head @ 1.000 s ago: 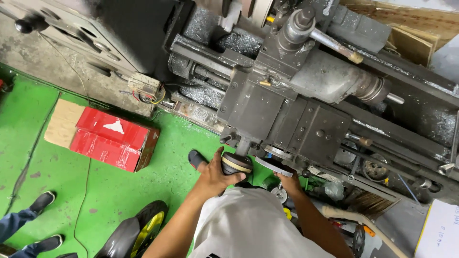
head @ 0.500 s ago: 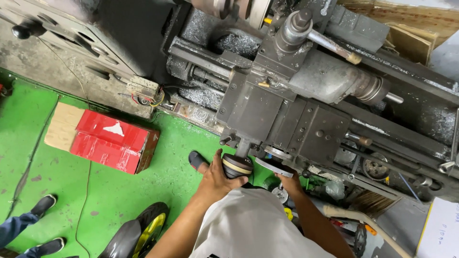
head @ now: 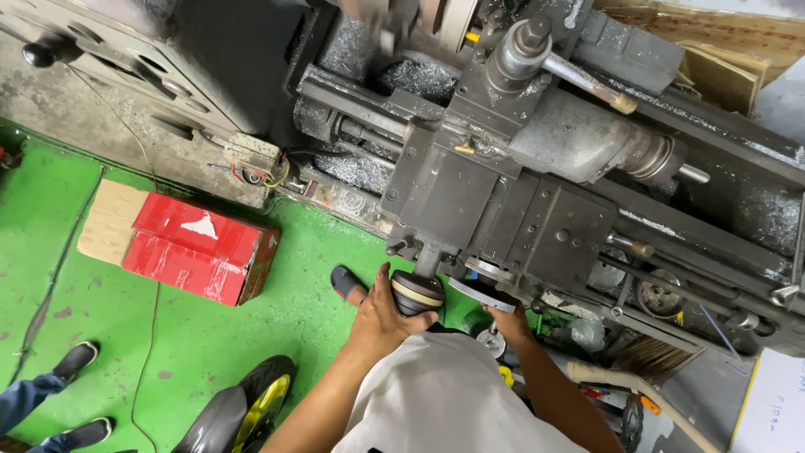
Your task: Operating a manual lathe to machine a metal component by adjusting handwheels and monitoring the cutting process.
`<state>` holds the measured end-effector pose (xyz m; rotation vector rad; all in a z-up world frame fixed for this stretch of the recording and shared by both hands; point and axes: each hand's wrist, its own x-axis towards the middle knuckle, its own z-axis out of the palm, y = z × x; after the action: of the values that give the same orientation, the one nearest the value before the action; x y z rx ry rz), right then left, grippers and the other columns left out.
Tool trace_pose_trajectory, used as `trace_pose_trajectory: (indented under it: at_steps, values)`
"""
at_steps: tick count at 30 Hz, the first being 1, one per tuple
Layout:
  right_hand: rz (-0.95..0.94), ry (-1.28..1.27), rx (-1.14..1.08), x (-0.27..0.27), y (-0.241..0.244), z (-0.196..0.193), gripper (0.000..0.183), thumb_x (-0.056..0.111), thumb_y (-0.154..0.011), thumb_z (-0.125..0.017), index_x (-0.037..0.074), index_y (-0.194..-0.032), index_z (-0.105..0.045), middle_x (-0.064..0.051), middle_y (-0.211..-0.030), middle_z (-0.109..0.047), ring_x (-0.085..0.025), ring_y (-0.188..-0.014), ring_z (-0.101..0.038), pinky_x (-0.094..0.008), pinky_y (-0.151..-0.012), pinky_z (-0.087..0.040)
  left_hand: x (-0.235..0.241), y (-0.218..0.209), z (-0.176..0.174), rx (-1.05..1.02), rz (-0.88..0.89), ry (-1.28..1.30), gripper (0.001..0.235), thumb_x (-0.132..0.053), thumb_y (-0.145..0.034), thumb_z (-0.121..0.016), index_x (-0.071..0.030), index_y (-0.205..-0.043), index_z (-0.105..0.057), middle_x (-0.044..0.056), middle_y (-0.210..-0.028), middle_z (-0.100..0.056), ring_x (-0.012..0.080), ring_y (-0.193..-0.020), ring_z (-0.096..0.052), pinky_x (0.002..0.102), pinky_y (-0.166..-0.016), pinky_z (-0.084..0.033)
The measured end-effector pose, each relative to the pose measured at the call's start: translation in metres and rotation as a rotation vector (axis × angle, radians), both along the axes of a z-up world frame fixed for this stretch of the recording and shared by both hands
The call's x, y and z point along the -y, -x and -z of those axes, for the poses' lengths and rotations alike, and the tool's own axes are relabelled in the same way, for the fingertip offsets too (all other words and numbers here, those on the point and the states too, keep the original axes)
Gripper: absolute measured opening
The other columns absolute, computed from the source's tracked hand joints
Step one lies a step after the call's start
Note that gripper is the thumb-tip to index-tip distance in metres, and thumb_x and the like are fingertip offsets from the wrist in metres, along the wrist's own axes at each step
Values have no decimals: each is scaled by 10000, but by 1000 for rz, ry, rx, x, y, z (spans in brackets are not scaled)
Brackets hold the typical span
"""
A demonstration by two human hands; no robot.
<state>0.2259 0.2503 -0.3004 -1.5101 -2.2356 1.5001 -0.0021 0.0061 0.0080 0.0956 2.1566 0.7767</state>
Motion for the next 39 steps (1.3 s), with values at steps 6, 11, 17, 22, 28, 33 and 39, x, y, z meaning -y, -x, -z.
trace_pose_trajectory:
  at_steps: [6,11,17,22,28,33,39]
  values:
    - [-46,-72,-19,9,13,-22,281,119,-567,-1005,24,-705,-779,-138,-673,-747,-173,-709,-749,-258,-658,-542,0,1,0,19,4,6,1300,-601,-533,-900,-183,-1586,-262,171,-1356,-607,398,-1361,-472,509,-1099,-491]
    - [11,-174,111,7,-15,27,468,212,-565,-1053,-63,-788,-747,-215,-727,-740,-285,-800,-760,-326,-732,-566,-1,2,-3,48,23,-7,1315,-618,-544,-897,-200,-1592,-221,186,-1391,-572,404,-1363,-493,519,-1127,-465]
    - [-43,-15,110,13,17,-28,345,201,-589,-1019,48,-792,-786,-121,-736,-770,-228,-817,-768,-344,-674,-565,-2,6,-18,47,38,-36,1283,-605,-575,-893,-176,-1588,-232,212,-1380,-569,417,-1366,-493,525,-1130,-455]
    - [-46,-75,73,1,2,3,308,193,-577,-1023,61,-735,-794,-97,-670,-749,-177,-695,-747,-257,-668,-538,10,19,-33,147,90,-36,1241,-682,-636,-841,-259,-1608,-197,284,-1407,-509,438,-1375,-476,503,-1171,-409]
    - [549,697,-156,-15,-21,44,606,256,-591,-981,142,-1006,-555,-50,-690,-715,-123,-626,-674,-230,-611,-496,41,27,55,468,-62,-494,1024,-695,-805,-657,-191,-1606,-265,320,-1391,-522,417,-1281,-513,539,-1092,-435]
    - [1185,1615,-459,-32,-50,92,1012,370,-632,-916,223,-1402,-276,4,-806,-712,-98,-662,-612,-236,-613,-468,42,-1,136,779,-348,-1045,914,-670,-903,-578,-91,-1565,-330,329,-1473,-485,442,-1323,-523,669,-1079,-383]
    - [1177,2258,-616,-42,-76,182,1260,475,-656,-857,162,-1654,-155,28,-925,-688,-74,-730,-568,-212,-630,-422,22,-24,142,1015,-507,-1187,1031,-858,-808,-452,-70,-1472,-497,242,-1417,-586,415,-1293,-571,658,-1070,-421]
